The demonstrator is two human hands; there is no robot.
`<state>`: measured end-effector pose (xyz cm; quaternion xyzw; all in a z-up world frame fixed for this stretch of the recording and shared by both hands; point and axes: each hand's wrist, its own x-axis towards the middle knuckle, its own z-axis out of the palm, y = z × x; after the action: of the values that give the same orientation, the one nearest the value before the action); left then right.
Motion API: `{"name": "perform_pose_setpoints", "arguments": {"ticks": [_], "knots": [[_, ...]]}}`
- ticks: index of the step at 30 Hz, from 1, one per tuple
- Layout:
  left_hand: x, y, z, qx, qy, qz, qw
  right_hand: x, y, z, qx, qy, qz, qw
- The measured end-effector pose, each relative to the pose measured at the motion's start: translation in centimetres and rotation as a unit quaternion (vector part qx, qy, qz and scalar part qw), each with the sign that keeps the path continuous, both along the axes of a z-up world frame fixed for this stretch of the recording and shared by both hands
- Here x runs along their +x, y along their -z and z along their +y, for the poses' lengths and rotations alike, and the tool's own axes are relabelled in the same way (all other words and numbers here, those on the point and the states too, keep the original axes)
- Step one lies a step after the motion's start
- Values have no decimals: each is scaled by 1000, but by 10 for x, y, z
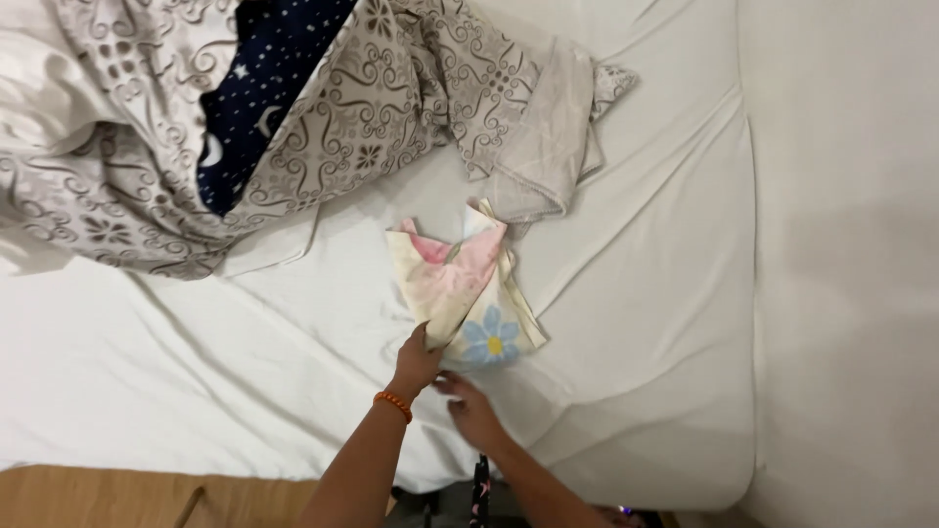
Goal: The person folds a dark brown cloth and places it into a white wardrobe shelf. They then fold a white polka-dotted shirt and place it in the same shelf. The person proceeds to fold a colorful tie-dye towel and a white towel on the bed.
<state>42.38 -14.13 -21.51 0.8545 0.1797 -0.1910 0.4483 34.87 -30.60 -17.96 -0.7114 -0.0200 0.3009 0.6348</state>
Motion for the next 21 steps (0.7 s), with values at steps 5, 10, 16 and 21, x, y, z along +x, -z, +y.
{"name": "perform_pose_setpoints", "arguments": {"ticks": [5,10,16,21], "knots": [[-35,-58,30,-96,-60,-27,993,-2,-16,-4,-167,143,-247,944],[-68,-133,84,-37,3,-148,988,-9,-85,33,-279,190,-368,866],[-111,-220,147,-187,-70,-210,957,-34,-103,93,-130,67,-161,976],[-143,-211,178,-187,-46,-336,922,-33,-135,122,-27,91,-149,984]]}}
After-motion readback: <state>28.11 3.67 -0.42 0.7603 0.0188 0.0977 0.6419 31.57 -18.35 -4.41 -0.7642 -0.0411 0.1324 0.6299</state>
